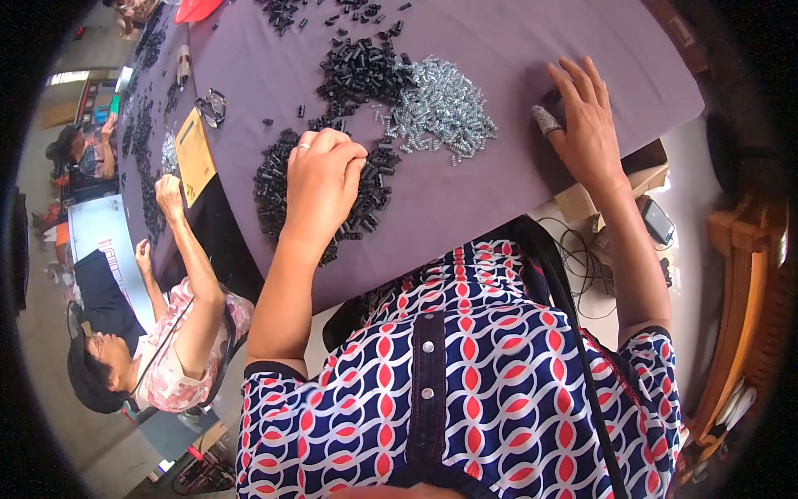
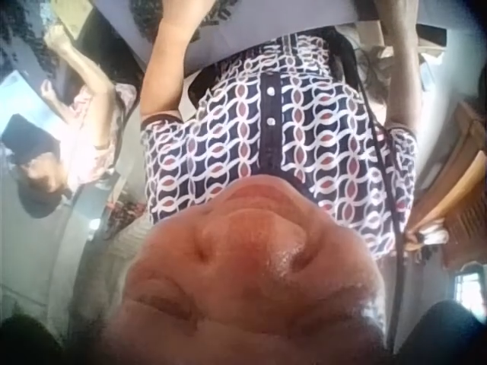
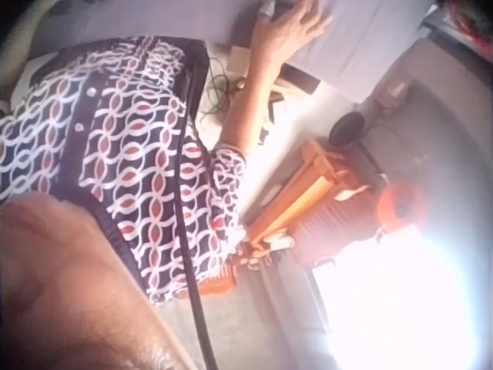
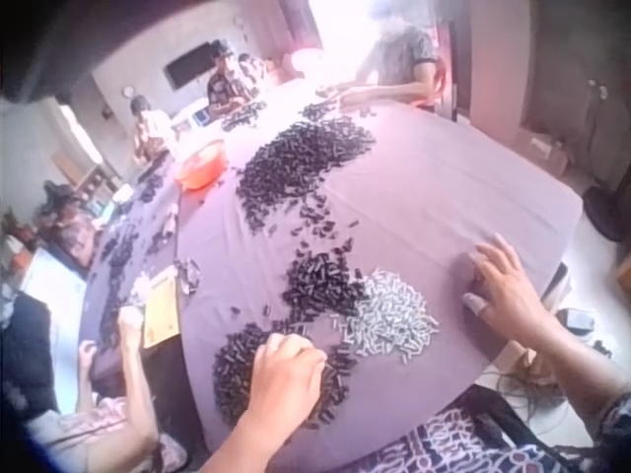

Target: Sorting and assembling small hardware components at a workbench.

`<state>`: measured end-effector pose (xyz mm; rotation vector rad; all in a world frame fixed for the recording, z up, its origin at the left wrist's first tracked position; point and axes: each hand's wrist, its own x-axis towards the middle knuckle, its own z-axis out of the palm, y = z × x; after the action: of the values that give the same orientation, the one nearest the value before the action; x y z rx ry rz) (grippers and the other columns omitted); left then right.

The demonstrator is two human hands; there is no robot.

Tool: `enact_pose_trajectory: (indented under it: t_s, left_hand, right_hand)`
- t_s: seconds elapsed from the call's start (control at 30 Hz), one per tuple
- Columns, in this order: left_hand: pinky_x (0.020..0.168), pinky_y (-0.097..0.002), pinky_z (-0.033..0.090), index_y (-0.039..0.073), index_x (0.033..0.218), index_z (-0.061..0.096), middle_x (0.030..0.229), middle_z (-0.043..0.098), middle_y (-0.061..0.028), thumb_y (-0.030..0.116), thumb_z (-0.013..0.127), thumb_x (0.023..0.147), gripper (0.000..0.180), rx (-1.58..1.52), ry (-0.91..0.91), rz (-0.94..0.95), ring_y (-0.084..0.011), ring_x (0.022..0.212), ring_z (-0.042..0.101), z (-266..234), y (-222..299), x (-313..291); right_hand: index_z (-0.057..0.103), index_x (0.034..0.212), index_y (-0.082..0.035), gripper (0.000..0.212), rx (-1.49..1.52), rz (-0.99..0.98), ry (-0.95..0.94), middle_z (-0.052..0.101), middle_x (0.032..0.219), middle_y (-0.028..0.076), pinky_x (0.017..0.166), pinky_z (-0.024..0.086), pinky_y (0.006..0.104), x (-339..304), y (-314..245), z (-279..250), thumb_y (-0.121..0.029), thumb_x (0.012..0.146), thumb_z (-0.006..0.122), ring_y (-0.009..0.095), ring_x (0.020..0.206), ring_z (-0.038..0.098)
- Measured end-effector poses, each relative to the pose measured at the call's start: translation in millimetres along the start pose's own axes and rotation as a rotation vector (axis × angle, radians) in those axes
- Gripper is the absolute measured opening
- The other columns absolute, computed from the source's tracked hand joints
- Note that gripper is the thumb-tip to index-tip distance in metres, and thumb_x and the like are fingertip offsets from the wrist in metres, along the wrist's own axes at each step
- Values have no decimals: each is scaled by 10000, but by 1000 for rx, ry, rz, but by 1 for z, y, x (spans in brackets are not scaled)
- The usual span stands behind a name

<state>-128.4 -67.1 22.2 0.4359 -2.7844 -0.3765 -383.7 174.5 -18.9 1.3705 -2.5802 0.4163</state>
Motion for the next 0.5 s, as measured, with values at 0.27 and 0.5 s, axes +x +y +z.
enact_pose_trajectory:
  t_s: [0.27, 0.5]
  left_hand:
    - [819, -411, 438, 65, 840, 678, 910, 619, -50, 105, 749, 761, 113, 47, -140, 24, -281, 930, 568, -3, -1, 13]
    - [836, -418, 446, 58, 863, 672, 924, 617, -70, 117, 750, 772, 133, 28, -160, -7, -290, 932, 571, -1, -4, 15]
  right_hand:
    - [453, 1432, -109, 706, 140, 54, 44, 424, 1482, 128, 1189, 263, 449, 3, 1, 4, -32, 772, 691, 367, 1454, 257]
    - [488, 1406, -138, 684, 118, 43, 76, 429, 1482, 107, 1185, 266, 459, 4, -9, 0, -79, 768, 728, 371, 1452, 264]
